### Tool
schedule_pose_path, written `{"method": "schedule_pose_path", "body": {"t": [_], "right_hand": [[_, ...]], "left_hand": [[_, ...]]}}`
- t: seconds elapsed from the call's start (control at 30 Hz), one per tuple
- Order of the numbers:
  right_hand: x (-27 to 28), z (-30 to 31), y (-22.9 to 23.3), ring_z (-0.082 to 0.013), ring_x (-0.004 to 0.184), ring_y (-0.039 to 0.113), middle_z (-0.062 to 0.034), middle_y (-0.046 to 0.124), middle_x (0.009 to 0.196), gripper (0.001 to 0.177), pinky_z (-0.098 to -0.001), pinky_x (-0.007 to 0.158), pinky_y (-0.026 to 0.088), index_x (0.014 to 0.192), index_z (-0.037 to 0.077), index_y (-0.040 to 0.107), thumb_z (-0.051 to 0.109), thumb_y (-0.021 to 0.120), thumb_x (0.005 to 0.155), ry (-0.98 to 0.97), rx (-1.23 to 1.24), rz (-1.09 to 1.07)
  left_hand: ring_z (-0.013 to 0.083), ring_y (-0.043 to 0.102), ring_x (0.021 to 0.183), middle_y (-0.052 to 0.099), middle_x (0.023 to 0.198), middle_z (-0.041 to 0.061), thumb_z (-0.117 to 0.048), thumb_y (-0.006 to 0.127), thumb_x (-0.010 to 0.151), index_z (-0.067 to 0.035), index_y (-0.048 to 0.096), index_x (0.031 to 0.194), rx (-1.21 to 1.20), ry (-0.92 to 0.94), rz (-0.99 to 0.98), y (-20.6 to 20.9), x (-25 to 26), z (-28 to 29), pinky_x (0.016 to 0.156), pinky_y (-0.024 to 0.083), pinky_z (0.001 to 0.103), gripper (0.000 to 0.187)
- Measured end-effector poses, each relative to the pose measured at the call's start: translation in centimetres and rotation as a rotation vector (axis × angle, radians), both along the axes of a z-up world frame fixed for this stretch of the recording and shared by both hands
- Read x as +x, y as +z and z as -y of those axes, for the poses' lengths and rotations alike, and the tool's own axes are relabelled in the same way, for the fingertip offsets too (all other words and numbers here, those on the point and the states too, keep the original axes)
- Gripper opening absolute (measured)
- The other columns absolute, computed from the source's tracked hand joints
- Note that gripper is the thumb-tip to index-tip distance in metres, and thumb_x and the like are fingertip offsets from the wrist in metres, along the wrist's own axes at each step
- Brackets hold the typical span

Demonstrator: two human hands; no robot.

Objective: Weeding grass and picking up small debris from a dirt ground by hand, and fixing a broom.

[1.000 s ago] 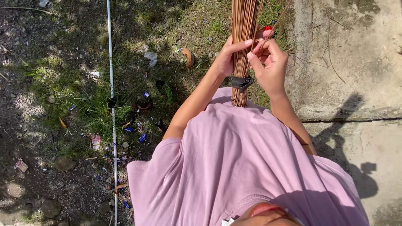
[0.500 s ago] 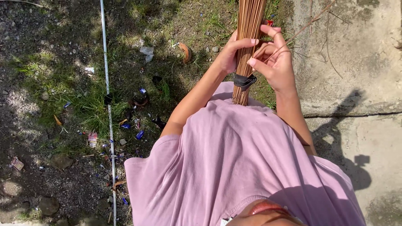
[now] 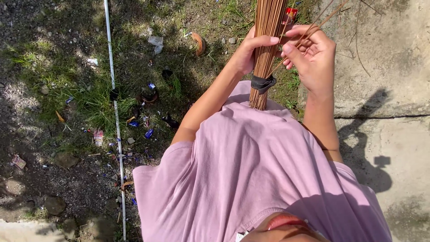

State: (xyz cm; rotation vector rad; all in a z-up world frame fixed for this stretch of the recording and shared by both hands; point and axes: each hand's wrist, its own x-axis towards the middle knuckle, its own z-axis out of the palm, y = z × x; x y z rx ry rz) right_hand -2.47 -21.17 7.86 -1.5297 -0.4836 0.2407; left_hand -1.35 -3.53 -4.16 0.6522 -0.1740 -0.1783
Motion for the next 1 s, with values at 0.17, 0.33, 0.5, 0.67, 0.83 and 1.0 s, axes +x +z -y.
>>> {"method": "schedule_pose_path", "body": {"t": [0.17,0.33,0.5,0.67,0.83,1.0], "right_hand": [[-0.2,1.4,-1.4,-0.0107,0.084,0.069,-0.0091,0.068,0.101,0.025,-0.0225,0.070,0.059,0.127,-0.002,0.058,0.009,0.073,0.112,0.044,0.045,0.081],[-0.1,0.7,0.4,-0.0117,0.083,0.071,-0.0129,0.071,0.111,0.020,-0.0229,0.066,0.059,0.119,-0.003,0.061,0.016,0.063,0.115,0.025,0.078,0.092],[-0.2,-0.5,-3.0,-0.0109,0.071,0.065,-0.0100,0.066,0.097,0.018,-0.0224,0.057,0.053,0.111,-0.003,0.059,0.013,0.065,0.117,-0.042,0.106,0.168],[-1.2,-1.6,-5.0,-0.0089,0.064,0.061,-0.0060,0.061,0.095,0.021,-0.0207,0.051,0.050,0.103,-0.002,0.054,0.010,0.065,0.117,-0.079,0.073,0.190],[-2.5,-1.8,-4.9,-0.0075,0.066,0.060,-0.0042,0.060,0.092,0.020,-0.0199,0.052,0.049,0.101,-0.003,0.055,0.008,0.065,0.115,-0.057,-0.029,0.170],[-2.7,-1.3,-5.3,-0.0073,0.069,0.061,-0.0041,0.061,0.093,0.019,-0.0212,0.057,0.051,0.098,-0.002,0.057,0.007,0.066,0.112,-0.025,-0.076,0.131]], "left_hand": [[0.0247,0.064,0.116,0.063,0.131,0.014,-0.011,0.074,0.089,-0.001,0.048,0.143,0.048,0.048,-0.090,1.3,-0.9,-0.2,0.095,0.059,0.047,0.060],[0.0287,0.065,0.121,0.064,0.133,0.016,-0.011,0.075,0.087,-0.002,0.047,0.141,0.003,0.020,-0.018,2.6,-1.5,-0.9,0.098,0.062,0.052,0.062],[0.0272,0.068,0.111,0.067,0.126,0.016,-0.011,0.073,0.090,0.003,0.049,0.140,0.022,0.008,0.016,2.3,-1.8,-0.9,0.092,0.060,0.048,0.057],[0.0266,0.067,0.081,0.066,0.101,0.016,-0.013,0.074,0.096,0.000,0.050,0.134,-0.093,-0.041,0.037,2.6,-2.4,-0.2,0.073,0.059,0.045,0.047],[0.0241,0.067,0.077,0.069,0.107,0.018,-0.023,0.066,0.105,0.002,0.052,0.133,0.004,-0.011,0.074,3.0,-2.4,-0.2,0.061,0.058,0.039,0.040],[0.0309,0.074,0.113,0.066,0.138,0.025,-0.025,0.062,0.108,0.001,0.048,0.146,-0.074,-0.061,0.134,4.1,-1.7,-0.6,0.091,0.065,0.047,0.048]]}}
